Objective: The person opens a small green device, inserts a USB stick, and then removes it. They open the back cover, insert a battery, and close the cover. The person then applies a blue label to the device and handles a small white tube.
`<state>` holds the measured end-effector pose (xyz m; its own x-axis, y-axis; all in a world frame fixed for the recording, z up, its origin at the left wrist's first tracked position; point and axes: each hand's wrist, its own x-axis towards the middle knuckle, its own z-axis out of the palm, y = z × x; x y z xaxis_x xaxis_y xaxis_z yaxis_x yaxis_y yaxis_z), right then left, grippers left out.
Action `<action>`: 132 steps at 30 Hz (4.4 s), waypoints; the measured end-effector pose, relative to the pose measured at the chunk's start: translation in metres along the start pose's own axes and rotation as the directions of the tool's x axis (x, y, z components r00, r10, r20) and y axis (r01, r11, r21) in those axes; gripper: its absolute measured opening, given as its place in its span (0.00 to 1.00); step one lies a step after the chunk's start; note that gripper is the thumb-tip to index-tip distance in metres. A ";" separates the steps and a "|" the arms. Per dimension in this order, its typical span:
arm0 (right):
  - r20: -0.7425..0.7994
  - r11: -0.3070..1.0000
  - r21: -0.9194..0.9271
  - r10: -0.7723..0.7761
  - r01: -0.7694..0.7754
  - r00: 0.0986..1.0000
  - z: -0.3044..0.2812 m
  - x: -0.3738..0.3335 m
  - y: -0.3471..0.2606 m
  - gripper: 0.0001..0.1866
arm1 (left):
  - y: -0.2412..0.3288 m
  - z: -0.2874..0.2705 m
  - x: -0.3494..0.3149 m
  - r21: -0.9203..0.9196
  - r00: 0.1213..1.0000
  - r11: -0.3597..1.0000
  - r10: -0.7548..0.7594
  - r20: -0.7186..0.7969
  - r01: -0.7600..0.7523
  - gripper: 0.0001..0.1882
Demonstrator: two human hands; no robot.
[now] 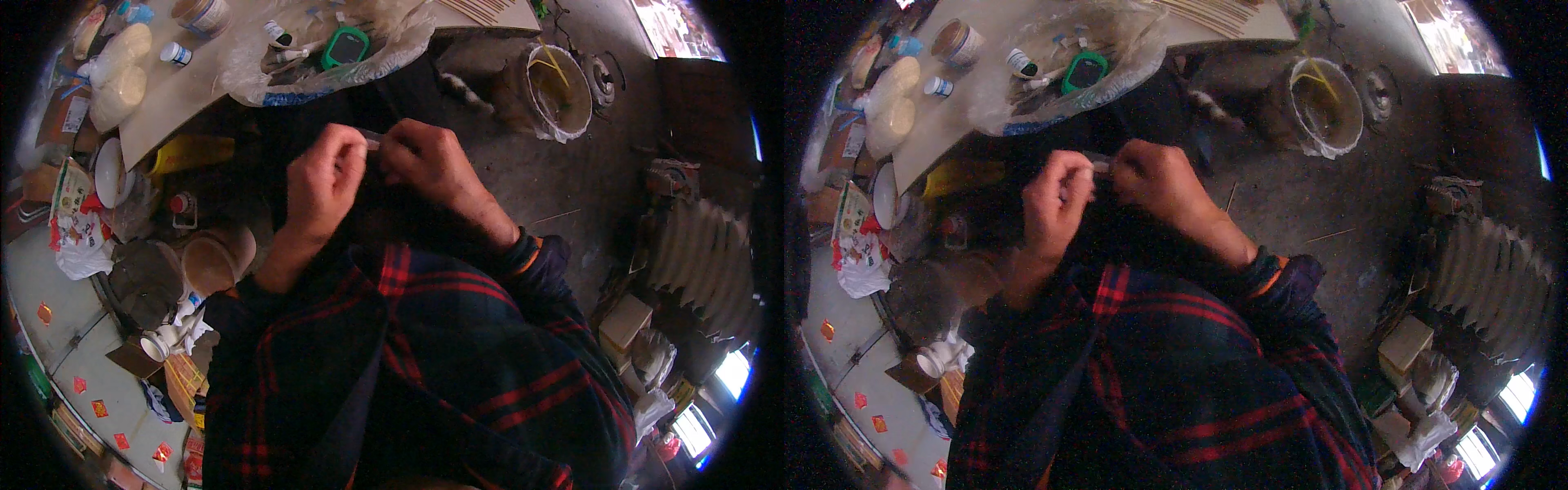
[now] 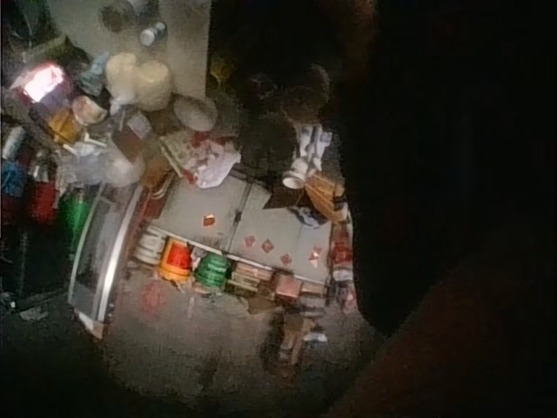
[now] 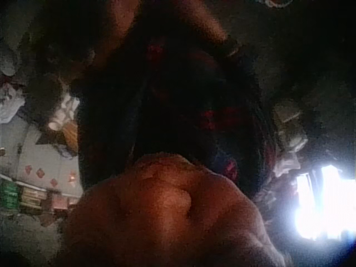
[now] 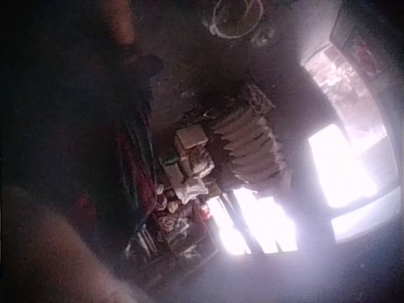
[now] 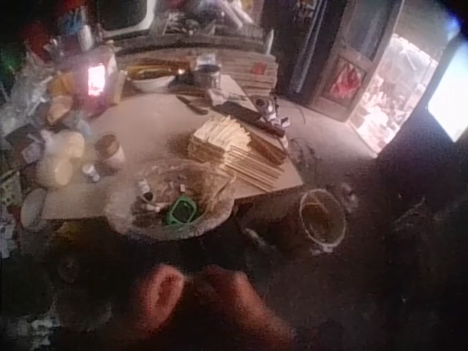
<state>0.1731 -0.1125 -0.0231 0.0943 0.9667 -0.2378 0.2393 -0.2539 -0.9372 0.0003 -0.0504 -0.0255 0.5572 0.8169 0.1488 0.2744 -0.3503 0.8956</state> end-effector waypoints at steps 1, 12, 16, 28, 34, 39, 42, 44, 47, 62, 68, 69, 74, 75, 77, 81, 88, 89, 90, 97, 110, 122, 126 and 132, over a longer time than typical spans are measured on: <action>0.044 0.992 0.095 0.085 -0.089 0.995 -0.003 -0.001 -0.002 0.09 | -0.002 -0.003 0.001 -0.082 0.996 0.993 -0.087 -0.031 0.084 0.10; 0.234 0.883 0.428 0.097 -0.192 0.967 -0.013 -0.007 -0.007 0.12 | -0.010 -0.012 0.006 -0.508 0.880 0.726 -0.311 0.358 0.463 0.09; 0.167 0.854 0.486 0.116 -0.184 0.979 -0.012 -0.007 -0.006 0.10 | -0.009 -0.013 0.004 -0.566 0.837 0.616 -0.377 0.398 0.547 0.09; 0.020 0.842 0.538 -0.047 0.029 0.999 -0.004 -0.008 -0.002 0.09 | -0.013 -0.004 -0.002 -0.674 0.840 0.512 -0.414 0.350 0.533 0.08; 0.023 0.857 0.515 -0.037 0.020 0.999 -0.005 -0.008 0.001 0.07 | -0.015 -0.006 -0.003 -0.615 0.816 0.538 -0.406 0.410 0.577 0.07; 0.020 0.899 0.435 0.041 -0.045 0.999 -0.008 -0.009 0.000 0.06 | -0.012 -0.001 -0.005 -0.658 0.824 0.506 -0.432 0.367 0.558 0.08; 0.011 0.892 0.441 0.106 -0.100 0.994 -0.008 -0.012 0.001 0.07 | -0.011 0.002 -0.005 -0.658 0.835 0.522 -0.424 0.352 0.542 0.08; -0.016 0.904 0.425 0.064 -0.051 0.998 -0.007 -0.012 0.004 0.07 | -0.011 0.002 -0.005 -0.656 0.841 0.534 -0.416 0.346 0.534 0.08; -0.069 0.945 0.312 -0.076 0.094 0.995 -0.001 -0.011 0.008 0.07 | -0.010 0.003 -0.005 -0.655 0.846 0.540 -0.403 0.350 0.528 0.07; -0.159 0.984 0.139 -0.090 0.112 0.983 0.005 -0.018 0.005 0.07 | -0.013 0.006 -0.007 -0.562 0.812 0.587 -0.400 0.424 0.583 0.09; -0.185 0.903 -0.301 -0.371 0.307 0.910 0.000 -0.016 0.007 0.08 | -0.018 0.012 -0.009 -0.553 0.826 0.614 -0.427 0.368 0.563 0.08; -0.182 0.909 -0.298 -0.354 0.292 0.917 -0.001 -0.016 0.007 0.08 | -0.018 0.011 -0.010 -0.544 0.821 0.615 -0.425 0.381 0.571 0.08; -0.158 0.991 -0.064 -0.130 0.121 0.979 0.000 -0.017 0.007 0.09 | -0.019 0.011 -0.010 -0.562 0.828 0.610 -0.374 0.417 0.558 0.07; -0.157 0.991 -0.056 -0.128 0.121 0.979 0.000 -0.017 0.008 0.09 | -0.018 0.012 -0.010 -0.559 0.830 0.615 -0.370 0.418 0.556 0.07; -0.176 0.987 -0.084 -0.149 0.136 0.973 0.000 -0.017 0.008 0.09 | -0.018 0.013 -0.009 -0.531 0.837 0.651 -0.368 0.405 0.543 0.07; -0.211 0.937 -0.228 -0.311 0.263 0.926 0.001 -0.014 0.012 0.08 | -0.018 0.014 -0.007 -0.474 0.841 0.701 -0.375 0.390 0.533 0.08; -0.240 0.893 -0.265 -0.427 0.365 0.872 0.005 -0.014 0.015 0.07 | -0.018 0.016 -0.009 -0.533 0.827 0.633 -0.397 0.398 0.561 0.07; -0.242 0.903 -0.249 -0.407 0.349 0.881 0.005 -0.014 0.015 0.07 | -0.018 0.017 -0.009 -0.547 0.828 0.621 -0.403 0.391 0.561 0.07; -0.246 0.911 -0.240 -0.391 0.336 0.887 0.005 -0.015 0.014 0.07 | -0.017 0.018 -0.009 -0.580 0.832 0.596 -0.400 0.384 0.555 0.07; -0.187 0.782 -0.441 -0.560 0.441 0.807 -0.002 -0.016 0.014 0.07 | -0.016 0.022 -0.009 -0.649 0.821 0.515 -0.451 0.350 0.560 0.08; 0.033 0.951 0.297 0.086 -0.092 0.996 -0.012 -0.019 0.011 0.09 | -0.021 0.025 -0.011 -0.561 0.865 0.660 -0.352 0.357 0.500 0.07; 0.047 0.897 0.431 0.089 -0.101 0.995 -0.011 -0.021 0.017 0.10 | -0.020 0.027 -0.010 -0.516 0.870 0.703 -0.356 0.340 0.489 0.06; 0.109 0.878 0.455 0.106 -0.145 0.988 -0.016 -0.022 0.017 0.10 | -0.022 0.025 -0.010 -0.517 0.872 0.707 -0.337 0.354 0.483 0.04; 0.102 0.891 0.431 0.108 -0.142 0.989 -0.018 -0.023 0.015 0.09 | -0.023 0.023 -0.009 -0.501 0.858 0.708 -0.319 0.403 0.498 0.03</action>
<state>0.1917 -0.1391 -0.0269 0.0210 0.9317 -0.3625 -0.2164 -0.3498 -0.9115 0.0069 -0.0607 -0.0576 0.7065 0.6277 -0.3268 0.0792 0.3888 0.9179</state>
